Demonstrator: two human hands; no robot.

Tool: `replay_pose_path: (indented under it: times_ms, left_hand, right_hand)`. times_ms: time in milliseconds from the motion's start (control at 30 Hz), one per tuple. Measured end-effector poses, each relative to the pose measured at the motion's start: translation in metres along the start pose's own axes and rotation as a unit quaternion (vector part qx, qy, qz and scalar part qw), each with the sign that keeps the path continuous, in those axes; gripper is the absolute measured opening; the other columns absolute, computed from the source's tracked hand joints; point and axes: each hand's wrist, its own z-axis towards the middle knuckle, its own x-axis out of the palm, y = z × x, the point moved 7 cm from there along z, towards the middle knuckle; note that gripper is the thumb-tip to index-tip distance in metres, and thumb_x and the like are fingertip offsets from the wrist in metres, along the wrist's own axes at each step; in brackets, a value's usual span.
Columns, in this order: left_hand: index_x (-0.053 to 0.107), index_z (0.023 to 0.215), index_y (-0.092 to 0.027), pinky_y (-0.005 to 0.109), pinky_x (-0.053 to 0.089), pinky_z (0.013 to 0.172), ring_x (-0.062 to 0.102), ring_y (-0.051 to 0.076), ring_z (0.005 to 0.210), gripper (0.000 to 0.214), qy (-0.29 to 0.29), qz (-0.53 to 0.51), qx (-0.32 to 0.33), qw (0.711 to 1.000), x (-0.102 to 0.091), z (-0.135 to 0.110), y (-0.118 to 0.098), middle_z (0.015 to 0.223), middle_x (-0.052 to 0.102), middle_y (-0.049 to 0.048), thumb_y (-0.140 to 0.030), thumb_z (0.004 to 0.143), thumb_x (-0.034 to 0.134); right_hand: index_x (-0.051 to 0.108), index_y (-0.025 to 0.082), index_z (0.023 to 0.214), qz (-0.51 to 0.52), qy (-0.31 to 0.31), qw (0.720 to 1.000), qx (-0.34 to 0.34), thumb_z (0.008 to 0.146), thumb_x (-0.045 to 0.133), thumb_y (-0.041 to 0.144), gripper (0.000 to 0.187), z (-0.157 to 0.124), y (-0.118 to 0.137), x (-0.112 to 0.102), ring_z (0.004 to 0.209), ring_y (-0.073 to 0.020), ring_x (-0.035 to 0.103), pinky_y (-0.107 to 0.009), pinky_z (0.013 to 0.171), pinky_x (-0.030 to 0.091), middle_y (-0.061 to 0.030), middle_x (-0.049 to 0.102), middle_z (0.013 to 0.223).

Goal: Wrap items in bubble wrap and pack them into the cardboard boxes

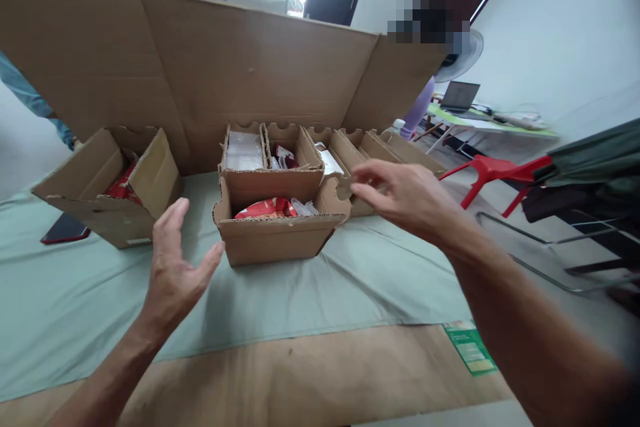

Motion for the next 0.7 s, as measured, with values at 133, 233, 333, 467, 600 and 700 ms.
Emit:
replay_pose_path:
  times_ms: [133,233,333,467,600,700]
  left_hand:
    - [0.027,0.163,-0.029,0.059,0.042,0.117,0.037,0.039,0.152,0.101,0.117,-0.140,-0.180,0.967,0.030,-0.005,0.045,0.169,0.031,0.0157,-0.056,0.080,0.078]
    - [0.028,0.162,-0.023,0.058,0.039,0.120,0.039,0.039,0.151,0.104,0.170,-0.239,-0.215,0.932,0.062,0.001,0.040,0.166,0.038,0.0185,-0.064,0.079,0.075]
    - [0.032,0.161,-0.021,0.055,0.031,0.125,0.038,0.036,0.153,0.094,0.161,-0.257,-0.205,0.931,0.075,0.000,0.019,0.164,0.042,0.0172,-0.066,0.085,0.065]
    - [0.023,0.165,-0.028,0.051,0.024,0.129,0.024,0.031,0.160,0.086,0.138,-0.210,-0.191,0.949,0.053,-0.044,-0.010,0.172,0.030,0.0107,-0.055,0.094,0.062]
    - [0.022,0.166,-0.032,0.051,0.025,0.130,0.030,0.029,0.158,0.077,0.094,-0.159,-0.186,0.965,-0.006,-0.086,-0.017,0.171,0.032,0.0054,-0.047,0.099,0.057]
    - [0.032,0.163,-0.029,0.052,0.027,0.130,0.038,0.030,0.154,0.074,0.047,-0.113,-0.148,0.981,-0.044,-0.066,-0.017,0.162,0.047,0.0070,-0.047,0.098,0.060]
  right_hand:
    - [0.063,0.017,0.131,0.179,0.028,0.982,0.044,0.085,0.071,0.044,0.054,-0.038,-0.045,0.053,0.107,-0.0307,0.073,-0.041,0.082,0.060,-0.0139,0.076,0.121]
    - [0.055,0.015,0.139,0.316,0.041,0.948,0.013,0.086,0.068,0.045,0.062,-0.035,-0.029,0.108,0.119,-0.0295,0.067,-0.038,0.086,0.058,-0.0154,0.068,0.137]
    - [0.060,0.014,0.128,0.370,0.008,0.929,0.026,0.089,0.063,0.045,0.050,-0.033,-0.011,0.129,0.113,-0.0281,0.068,-0.039,0.091,0.056,-0.0137,0.073,0.125]
    - [0.061,0.016,0.133,0.356,-0.030,0.933,0.046,0.088,0.064,0.042,0.052,-0.075,-0.001,0.114,0.095,-0.0276,0.069,-0.042,0.085,0.057,-0.0119,0.075,0.115]
    - [0.061,0.023,0.137,0.377,-0.058,0.924,-0.023,0.089,0.067,0.042,0.052,-0.105,0.032,0.087,0.108,-0.0303,0.067,-0.045,0.093,0.055,-0.0104,0.073,0.124]
    - [0.061,0.022,0.137,0.384,-0.040,0.920,-0.069,0.087,0.067,0.040,0.053,-0.077,0.065,0.076,0.113,-0.0296,0.066,-0.043,0.095,0.055,-0.0096,0.073,0.125]
